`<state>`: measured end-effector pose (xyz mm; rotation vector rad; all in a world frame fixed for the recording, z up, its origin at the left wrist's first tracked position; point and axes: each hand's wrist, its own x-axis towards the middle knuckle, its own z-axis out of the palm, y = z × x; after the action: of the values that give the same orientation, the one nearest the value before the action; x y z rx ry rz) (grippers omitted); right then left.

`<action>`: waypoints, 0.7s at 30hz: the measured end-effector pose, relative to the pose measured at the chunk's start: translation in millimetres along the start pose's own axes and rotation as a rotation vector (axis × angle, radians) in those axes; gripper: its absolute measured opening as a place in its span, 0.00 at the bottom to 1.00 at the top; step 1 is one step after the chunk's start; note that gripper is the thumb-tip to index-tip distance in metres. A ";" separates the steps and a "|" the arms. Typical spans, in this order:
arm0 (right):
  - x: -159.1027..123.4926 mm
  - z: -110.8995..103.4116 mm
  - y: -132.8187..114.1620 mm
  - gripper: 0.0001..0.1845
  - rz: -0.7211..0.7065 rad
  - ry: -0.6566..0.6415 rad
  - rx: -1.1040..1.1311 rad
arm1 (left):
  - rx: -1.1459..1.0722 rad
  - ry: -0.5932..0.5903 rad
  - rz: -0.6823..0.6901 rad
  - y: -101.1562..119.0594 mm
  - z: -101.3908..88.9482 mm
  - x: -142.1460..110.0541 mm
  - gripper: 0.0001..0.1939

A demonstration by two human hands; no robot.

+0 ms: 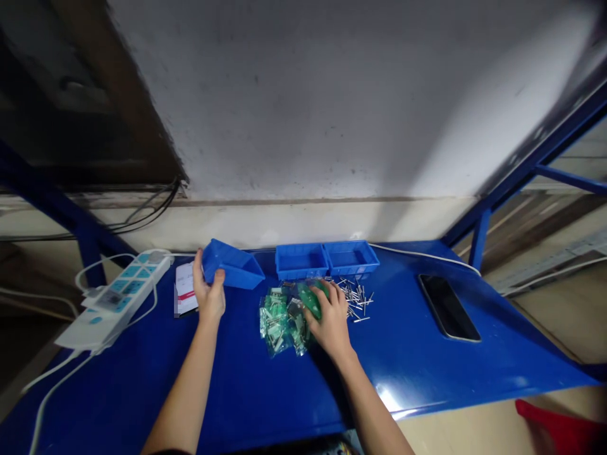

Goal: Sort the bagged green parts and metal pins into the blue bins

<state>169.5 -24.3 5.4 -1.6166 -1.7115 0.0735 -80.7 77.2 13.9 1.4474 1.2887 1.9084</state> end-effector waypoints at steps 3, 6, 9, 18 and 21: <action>1.2 -2.4 -1.1 0.22 -0.006 0.015 0.046 | -0.076 -0.031 -0.127 -10.0 -4.1 -14.3 0.32; 1.9 -5.3 -3.4 0.25 -0.010 0.013 0.065 | -0.072 -0.071 -0.204 -15.9 -8.9 -22.4 0.31; 1.8 -6.1 -6.5 0.21 0.003 0.028 0.077 | -0.043 -0.088 -0.206 -15.9 -8.7 -22.8 0.33; 5.2 -5.5 1.9 0.12 0.028 0.170 0.135 | 0.355 -0.085 -0.081 -19.5 -5.0 -17.3 0.14; 8.5 -7.2 13.9 0.15 0.083 0.245 0.069 | 0.404 -0.110 -0.065 -21.1 -7.0 -11.1 0.18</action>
<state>185.8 -17.3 7.3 -1.5761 -1.4412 -0.0242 -87.0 75.9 -10.1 1.6492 1.7144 1.5611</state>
